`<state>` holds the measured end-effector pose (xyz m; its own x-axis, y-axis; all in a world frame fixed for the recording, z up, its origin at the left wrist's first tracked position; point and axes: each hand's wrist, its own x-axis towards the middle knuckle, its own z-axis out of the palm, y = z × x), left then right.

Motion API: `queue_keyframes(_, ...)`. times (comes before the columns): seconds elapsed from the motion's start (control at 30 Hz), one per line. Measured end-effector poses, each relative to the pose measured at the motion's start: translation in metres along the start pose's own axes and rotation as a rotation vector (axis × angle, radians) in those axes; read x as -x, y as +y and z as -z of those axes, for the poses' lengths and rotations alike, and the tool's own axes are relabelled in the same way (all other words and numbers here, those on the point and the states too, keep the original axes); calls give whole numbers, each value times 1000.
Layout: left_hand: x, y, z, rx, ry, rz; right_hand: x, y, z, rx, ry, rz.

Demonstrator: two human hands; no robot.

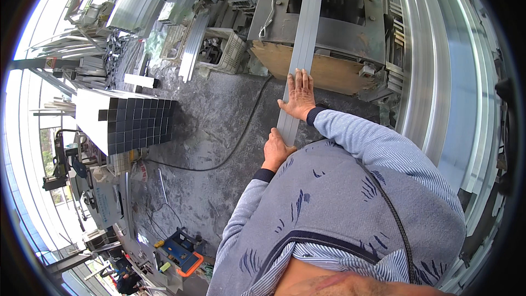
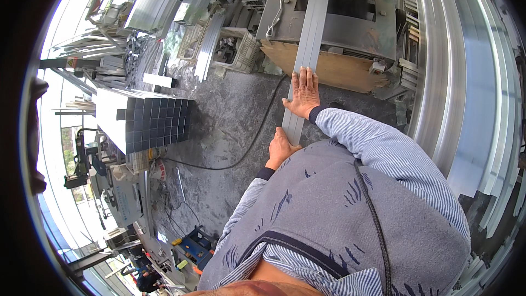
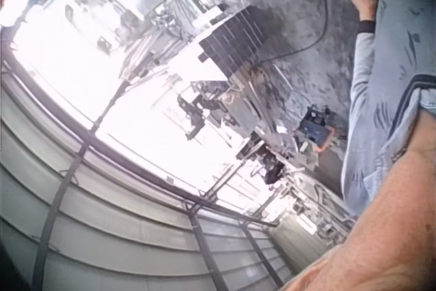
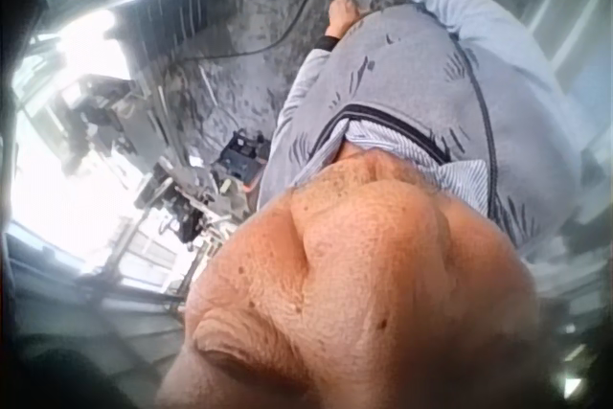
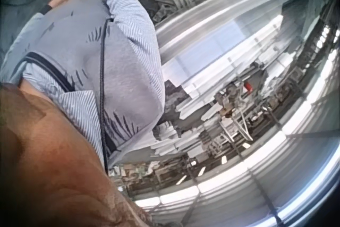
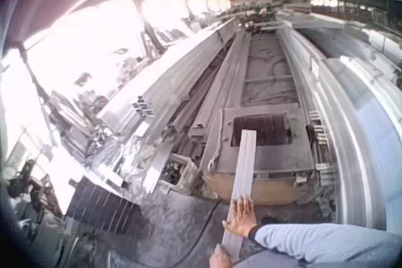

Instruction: The person repeatedly picks up long white metal profiles from a stack, carries them to a machine, places them on the machine's surface, and returns to the stack. This cycle is repeated multiple times throughout the clip.

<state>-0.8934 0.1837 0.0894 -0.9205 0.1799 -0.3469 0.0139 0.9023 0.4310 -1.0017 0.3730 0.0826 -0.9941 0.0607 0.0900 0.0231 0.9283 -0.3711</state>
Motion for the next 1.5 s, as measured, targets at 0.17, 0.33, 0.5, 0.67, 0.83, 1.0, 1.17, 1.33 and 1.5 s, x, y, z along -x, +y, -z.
queue_keyframes(0.17,28,-39,10,-60,-27,-25,18,-4,14,9,-151,58)
queue_keyframes(0.33,59,-69,24,-63,-20,-2,18,6,30,6,-330,214)
queue_keyframes(0.5,95,-95,63,-121,-83,15,-7,7,43,175,-370,636)
queue_keyframes(0.67,121,-113,161,-396,22,55,-36,-24,62,144,-420,908)
queue_keyframes(0.83,104,-95,226,-595,969,0,-53,-49,75,-159,-80,756)
queue_keyframes(1.0,37,-35,143,57,512,131,-97,-43,83,-480,72,306)
queue_keyframes(1.17,-8,30,33,368,-48,160,-129,-4,93,-843,111,-180)
queue_keyframes(1.33,-42,49,6,411,17,307,-152,61,85,-841,-39,-553)
queue_keyframes(1.5,-106,78,8,590,-169,205,-190,99,50,-327,149,-670)
